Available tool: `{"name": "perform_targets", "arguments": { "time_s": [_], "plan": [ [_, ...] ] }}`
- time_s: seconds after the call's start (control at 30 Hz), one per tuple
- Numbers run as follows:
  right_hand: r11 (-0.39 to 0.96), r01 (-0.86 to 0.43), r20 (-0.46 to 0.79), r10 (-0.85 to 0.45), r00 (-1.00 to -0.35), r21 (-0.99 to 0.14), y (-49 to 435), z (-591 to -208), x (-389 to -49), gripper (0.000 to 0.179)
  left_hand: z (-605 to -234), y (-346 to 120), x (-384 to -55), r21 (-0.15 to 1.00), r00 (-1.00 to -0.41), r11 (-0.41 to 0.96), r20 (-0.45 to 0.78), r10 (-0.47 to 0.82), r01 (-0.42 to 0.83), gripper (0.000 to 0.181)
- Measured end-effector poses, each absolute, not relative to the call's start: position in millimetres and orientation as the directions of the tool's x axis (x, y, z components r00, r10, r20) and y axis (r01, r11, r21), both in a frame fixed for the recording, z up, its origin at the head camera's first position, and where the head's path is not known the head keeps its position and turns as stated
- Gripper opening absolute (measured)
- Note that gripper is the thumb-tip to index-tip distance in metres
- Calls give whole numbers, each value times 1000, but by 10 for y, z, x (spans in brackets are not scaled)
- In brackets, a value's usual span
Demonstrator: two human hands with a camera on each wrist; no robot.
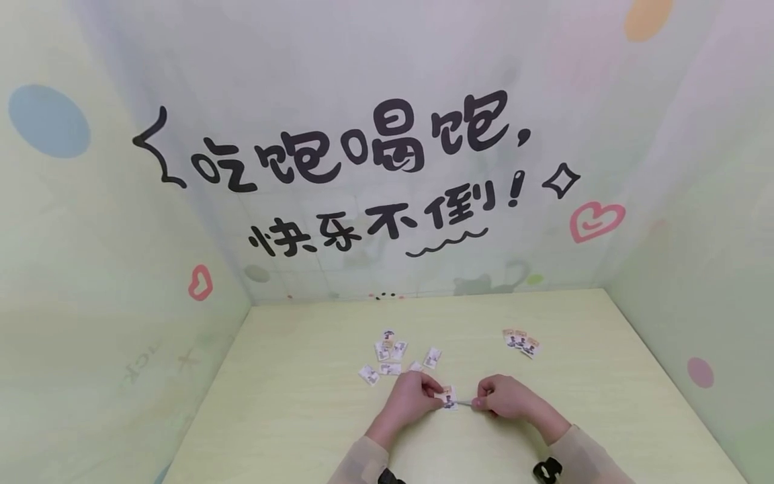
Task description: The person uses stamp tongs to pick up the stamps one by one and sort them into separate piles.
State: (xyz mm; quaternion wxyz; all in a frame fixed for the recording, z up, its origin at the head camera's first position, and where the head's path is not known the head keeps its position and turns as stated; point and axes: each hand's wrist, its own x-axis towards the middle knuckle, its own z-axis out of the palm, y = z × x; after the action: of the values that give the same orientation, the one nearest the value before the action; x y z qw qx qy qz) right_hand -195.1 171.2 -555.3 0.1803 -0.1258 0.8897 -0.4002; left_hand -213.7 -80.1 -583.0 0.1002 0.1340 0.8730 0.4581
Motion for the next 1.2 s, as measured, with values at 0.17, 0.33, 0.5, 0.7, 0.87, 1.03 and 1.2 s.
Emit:
{"name": "perform_targets", "arguments": {
  "time_s": [0.17, 0.33, 0.5, 0.7, 0.87, 1.03, 1.2],
  "plan": [
    [640, -79, -219, -373, -902, -764, 1726, -5562, -1962, 28, -5825, -795, -2107, 820, -941, 554, -61, 333, 143, 20],
    [623, -73, -219, -379, -899, -779, 1742, -5578, -1975, 27, -5811, -824, -2090, 834, -941, 536, -64, 334, 134, 21],
    [611, -59, -224, -377, -899, -790, 1754, -5591, -1987, 26, -5794, -871, -2104, 851, -935, 506, -55, 349, 139, 21],
    [605, -38, -231, -360, -904, -795, 1760, -5580, -1992, 26, -5755, -888, -2131, 858, -928, 494, -59, 367, 141, 20],
    [594, -23, -237, -356, -904, -804, 1774, -5585, -1993, 25, -5731, -884, -2126, 862, -927, 488, -65, 369, 133, 19],
    [576, -18, -227, -350, -909, -817, 1831, -5610, -1990, 23, -5731, -896, -2123, 859, -930, 489, -40, 365, 155, 17],
    [564, -18, -213, -341, -916, -826, 1935, -5619, -2013, 23, -5708, -976, -2136, 865, -942, 473, -3, 336, 166, 16]
  ]
}}
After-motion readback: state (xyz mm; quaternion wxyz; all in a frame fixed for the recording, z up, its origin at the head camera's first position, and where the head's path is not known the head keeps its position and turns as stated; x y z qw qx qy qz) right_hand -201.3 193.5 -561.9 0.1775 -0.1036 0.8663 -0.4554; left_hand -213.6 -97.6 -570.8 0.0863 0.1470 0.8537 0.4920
